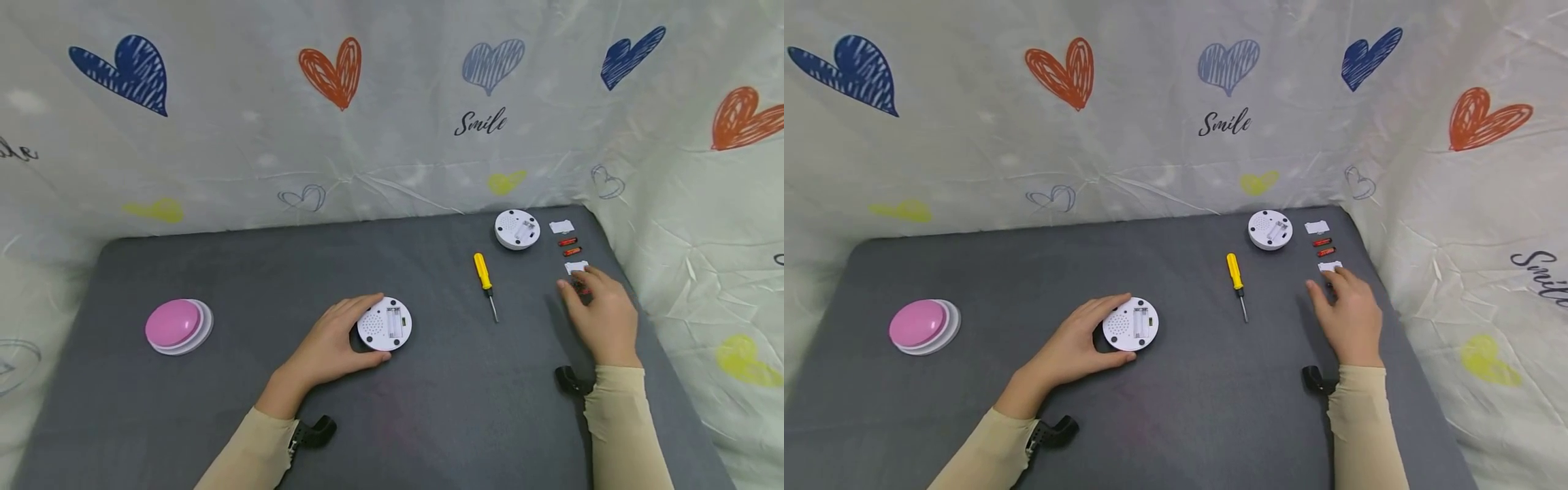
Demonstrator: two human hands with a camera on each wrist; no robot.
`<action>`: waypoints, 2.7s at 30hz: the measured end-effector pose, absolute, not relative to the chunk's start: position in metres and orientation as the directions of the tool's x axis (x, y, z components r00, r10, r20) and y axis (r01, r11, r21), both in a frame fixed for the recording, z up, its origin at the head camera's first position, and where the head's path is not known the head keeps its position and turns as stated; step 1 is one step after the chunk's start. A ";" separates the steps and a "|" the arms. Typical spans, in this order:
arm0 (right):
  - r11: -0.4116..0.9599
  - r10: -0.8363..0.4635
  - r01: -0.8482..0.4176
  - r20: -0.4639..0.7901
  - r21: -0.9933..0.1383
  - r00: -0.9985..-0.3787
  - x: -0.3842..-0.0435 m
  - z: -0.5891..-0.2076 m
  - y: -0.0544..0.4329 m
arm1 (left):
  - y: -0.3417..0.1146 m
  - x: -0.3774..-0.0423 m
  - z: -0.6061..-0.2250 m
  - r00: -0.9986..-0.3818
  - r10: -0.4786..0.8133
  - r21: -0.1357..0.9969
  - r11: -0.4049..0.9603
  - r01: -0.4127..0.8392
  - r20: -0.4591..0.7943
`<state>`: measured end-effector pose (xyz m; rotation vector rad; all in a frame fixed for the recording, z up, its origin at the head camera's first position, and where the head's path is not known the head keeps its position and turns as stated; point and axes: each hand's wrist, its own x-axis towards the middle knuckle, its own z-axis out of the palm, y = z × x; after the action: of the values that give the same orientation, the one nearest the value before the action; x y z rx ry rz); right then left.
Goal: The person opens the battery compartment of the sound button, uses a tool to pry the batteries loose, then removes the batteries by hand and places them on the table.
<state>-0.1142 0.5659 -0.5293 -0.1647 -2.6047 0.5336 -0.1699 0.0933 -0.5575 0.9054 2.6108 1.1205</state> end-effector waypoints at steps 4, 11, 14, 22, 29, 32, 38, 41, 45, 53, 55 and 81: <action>0.860 -0.034 -0.259 0.458 -0.439 -0.888 -0.126 -0.524 0.509 | 0.091 -0.170 -0.556 -0.806 0.585 0.698 0.543 0.468 0.086; 0.608 -0.495 -0.629 0.388 -0.485 -0.778 -0.133 -0.523 0.410 | 0.095 -0.171 -0.558 -0.792 0.603 0.702 0.524 0.482 0.095; 0.528 -0.601 -0.688 0.354 -0.497 -0.717 -0.136 -0.525 0.385 | 0.095 -0.171 -0.559 -0.787 0.609 0.705 0.515 0.487 0.098; 0.463 -0.677 -0.731 0.331 -0.502 -0.657 -0.146 -0.525 0.362 | 0.092 -0.173 -0.557 -0.779 0.616 0.703 0.502 0.504 0.119; 0.466 -0.687 -0.742 0.331 -0.482 -0.647 -0.149 -0.528 0.365 | 0.093 -0.174 -0.556 -0.778 0.619 0.729 0.482 0.486 0.109; 0.460 -0.693 -0.747 0.333 -0.480 -0.640 -0.151 -0.528 0.366 | 0.094 -0.175 -0.555 -0.778 0.618 0.733 0.475 0.487 0.117; 0.467 -0.704 -0.762 0.333 -0.448 -0.627 -0.159 -0.529 0.371 | 0.098 -0.180 -0.550 -0.777 0.618 0.716 0.490 0.497 0.116; 0.473 -0.700 -0.758 0.332 -0.449 -0.633 -0.166 -0.529 0.376 | 0.104 -0.184 -0.547 -0.777 0.620 0.695 0.514 0.503 0.104; 0.484 -0.684 -0.746 0.333 -0.458 -0.649 -0.177 -0.530 0.384 | 0.113 -0.196 -0.546 -0.785 0.614 0.672 0.546 0.500 0.085; 0.553 -0.628 -0.693 0.315 -0.463 -0.712 -0.205 -0.526 0.394 | 0.132 -0.235 -0.542 -0.787 0.615 0.654 0.574 0.493 0.053; 0.575 -0.600 -0.660 0.299 -0.484 -0.742 -0.211 -0.526 0.396 | 0.138 -0.244 -0.542 -0.789 0.613 0.656 0.577 0.486 0.045; 0.715 -0.418 -0.430 0.156 -0.551 -0.895 -0.274 -0.517 0.404 | 0.175 -0.321 -0.536 -0.820 0.572 0.675 0.608 0.418 -0.008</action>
<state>-0.2745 0.4035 -0.5168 0.7149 -2.8910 0.9364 -0.3213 0.1752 -0.5359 0.8166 2.6107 1.0111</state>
